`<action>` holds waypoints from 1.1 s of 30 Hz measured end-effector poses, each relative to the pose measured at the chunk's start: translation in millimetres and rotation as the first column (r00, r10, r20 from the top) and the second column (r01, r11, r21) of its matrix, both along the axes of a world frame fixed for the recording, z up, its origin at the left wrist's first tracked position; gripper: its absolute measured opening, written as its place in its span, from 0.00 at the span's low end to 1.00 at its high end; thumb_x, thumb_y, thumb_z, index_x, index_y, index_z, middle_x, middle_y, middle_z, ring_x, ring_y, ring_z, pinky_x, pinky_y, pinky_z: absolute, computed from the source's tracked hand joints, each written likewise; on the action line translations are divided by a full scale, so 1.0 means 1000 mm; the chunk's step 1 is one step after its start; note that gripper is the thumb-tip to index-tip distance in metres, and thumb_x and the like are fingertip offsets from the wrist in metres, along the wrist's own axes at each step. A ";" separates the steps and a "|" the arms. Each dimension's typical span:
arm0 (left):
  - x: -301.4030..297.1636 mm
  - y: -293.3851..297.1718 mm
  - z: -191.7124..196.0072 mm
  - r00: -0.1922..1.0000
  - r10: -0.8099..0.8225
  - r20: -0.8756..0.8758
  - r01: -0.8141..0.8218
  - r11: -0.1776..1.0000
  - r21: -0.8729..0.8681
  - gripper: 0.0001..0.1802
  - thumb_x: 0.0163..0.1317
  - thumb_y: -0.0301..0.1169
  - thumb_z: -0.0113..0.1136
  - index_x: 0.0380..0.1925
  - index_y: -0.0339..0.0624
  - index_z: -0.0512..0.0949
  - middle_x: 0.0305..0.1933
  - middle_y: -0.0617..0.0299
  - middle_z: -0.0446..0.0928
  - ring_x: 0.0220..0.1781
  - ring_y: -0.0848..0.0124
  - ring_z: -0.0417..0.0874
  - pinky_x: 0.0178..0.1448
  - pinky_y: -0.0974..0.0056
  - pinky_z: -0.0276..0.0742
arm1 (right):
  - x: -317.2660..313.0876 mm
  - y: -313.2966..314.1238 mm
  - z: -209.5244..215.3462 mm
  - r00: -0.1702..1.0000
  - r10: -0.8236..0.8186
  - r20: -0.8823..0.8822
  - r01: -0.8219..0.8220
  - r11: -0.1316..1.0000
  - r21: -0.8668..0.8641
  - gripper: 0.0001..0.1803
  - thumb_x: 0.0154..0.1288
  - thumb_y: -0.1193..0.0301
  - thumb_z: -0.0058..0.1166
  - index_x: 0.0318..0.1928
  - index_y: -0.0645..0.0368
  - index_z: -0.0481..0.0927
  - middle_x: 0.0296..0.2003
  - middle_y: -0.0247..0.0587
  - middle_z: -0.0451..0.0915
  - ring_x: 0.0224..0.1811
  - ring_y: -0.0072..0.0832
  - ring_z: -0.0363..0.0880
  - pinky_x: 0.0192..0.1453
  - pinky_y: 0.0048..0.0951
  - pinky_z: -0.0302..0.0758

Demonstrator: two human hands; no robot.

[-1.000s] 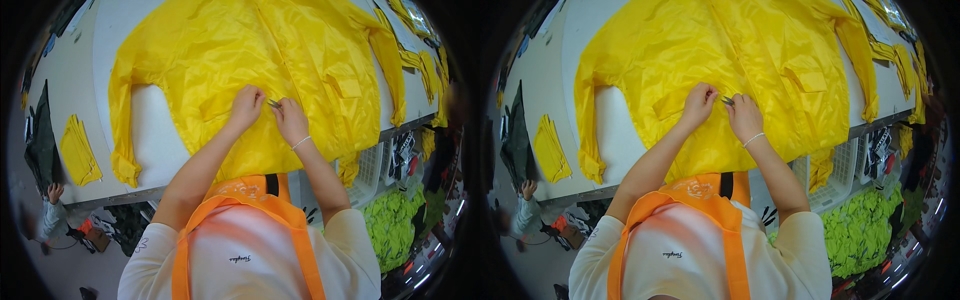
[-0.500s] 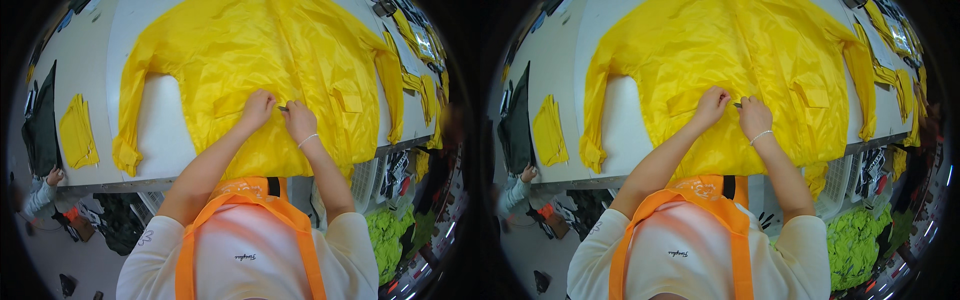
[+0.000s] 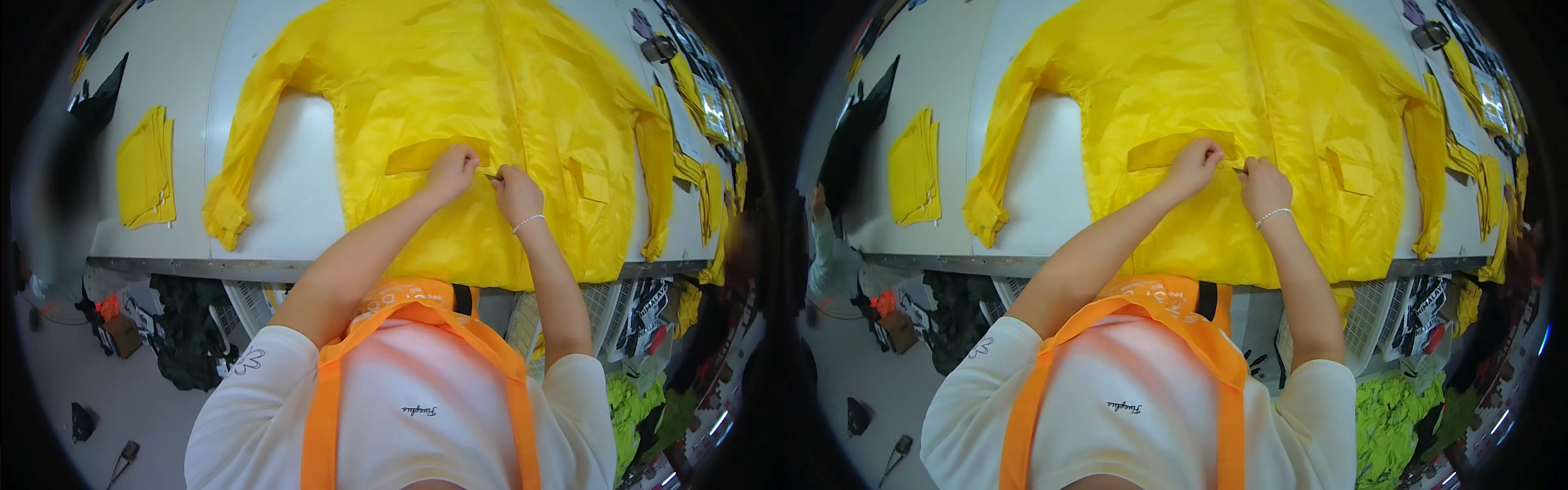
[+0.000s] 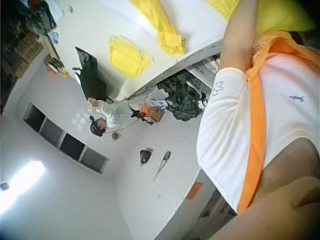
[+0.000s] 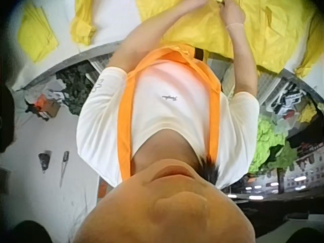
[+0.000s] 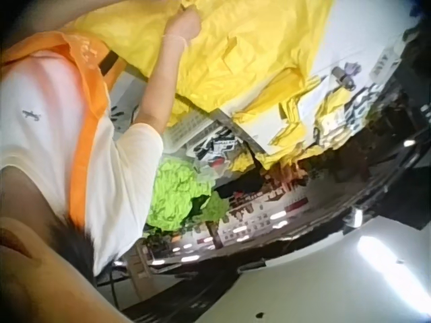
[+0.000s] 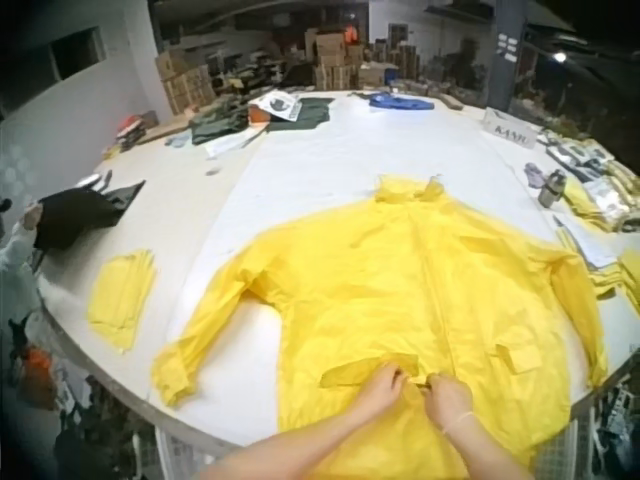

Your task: The person folds a yellow raincoat on a white table. They smooth the fabric, fold the sleeves and body, and place the folded coat into a white basket. The person then retrieves another yellow raincoat and repeats the folding process.

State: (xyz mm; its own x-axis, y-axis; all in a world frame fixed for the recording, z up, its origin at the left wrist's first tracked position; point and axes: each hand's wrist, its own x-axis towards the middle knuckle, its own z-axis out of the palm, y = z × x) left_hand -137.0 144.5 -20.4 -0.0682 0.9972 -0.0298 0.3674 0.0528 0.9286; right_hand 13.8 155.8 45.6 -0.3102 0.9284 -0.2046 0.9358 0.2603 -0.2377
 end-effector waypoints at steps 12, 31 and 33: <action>-0.223 -0.182 0.063 0.730 0.419 -0.540 -0.388 0.904 0.177 0.15 0.48 0.34 0.65 0.31 0.39 0.73 0.39 0.50 0.73 0.45 0.51 0.72 0.49 0.53 0.68 | -0.015 -0.006 0.003 0.862 -0.054 -0.504 0.032 0.998 -0.053 0.22 0.53 0.66 0.63 0.48 0.63 0.77 0.41 0.50 0.79 0.43 0.35 0.78 0.47 0.31 0.74; -0.145 -0.253 0.062 0.099 0.550 0.829 -0.348 0.800 -0.489 0.12 0.69 0.36 0.44 0.43 0.39 0.69 0.34 0.60 0.76 0.32 0.72 0.78 0.36 0.70 0.74 | -0.176 -0.109 0.005 0.489 -0.195 -0.850 -0.089 0.958 -0.271 0.26 0.53 0.71 0.63 0.52 0.64 0.71 0.42 0.36 0.74 0.21 0.17 0.59 0.28 0.19 0.64; -0.144 -0.259 0.053 0.038 0.506 0.861 -0.297 0.829 -0.474 0.12 0.69 0.36 0.44 0.43 0.39 0.69 0.35 0.59 0.76 0.32 0.71 0.77 0.36 0.69 0.74 | -0.169 -0.108 -0.002 0.524 -0.203 -0.827 -0.023 0.967 -0.252 0.26 0.53 0.71 0.63 0.52 0.63 0.71 0.41 0.34 0.72 0.22 0.14 0.57 0.27 0.16 0.62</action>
State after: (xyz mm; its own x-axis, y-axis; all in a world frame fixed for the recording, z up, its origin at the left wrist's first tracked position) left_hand -280.9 -114.7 32.2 -0.2703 0.7991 -0.5370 -0.8876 0.0092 0.4605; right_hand -155.1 47.7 43.8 -0.3579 0.9303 -0.0802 0.2824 0.0260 -0.9590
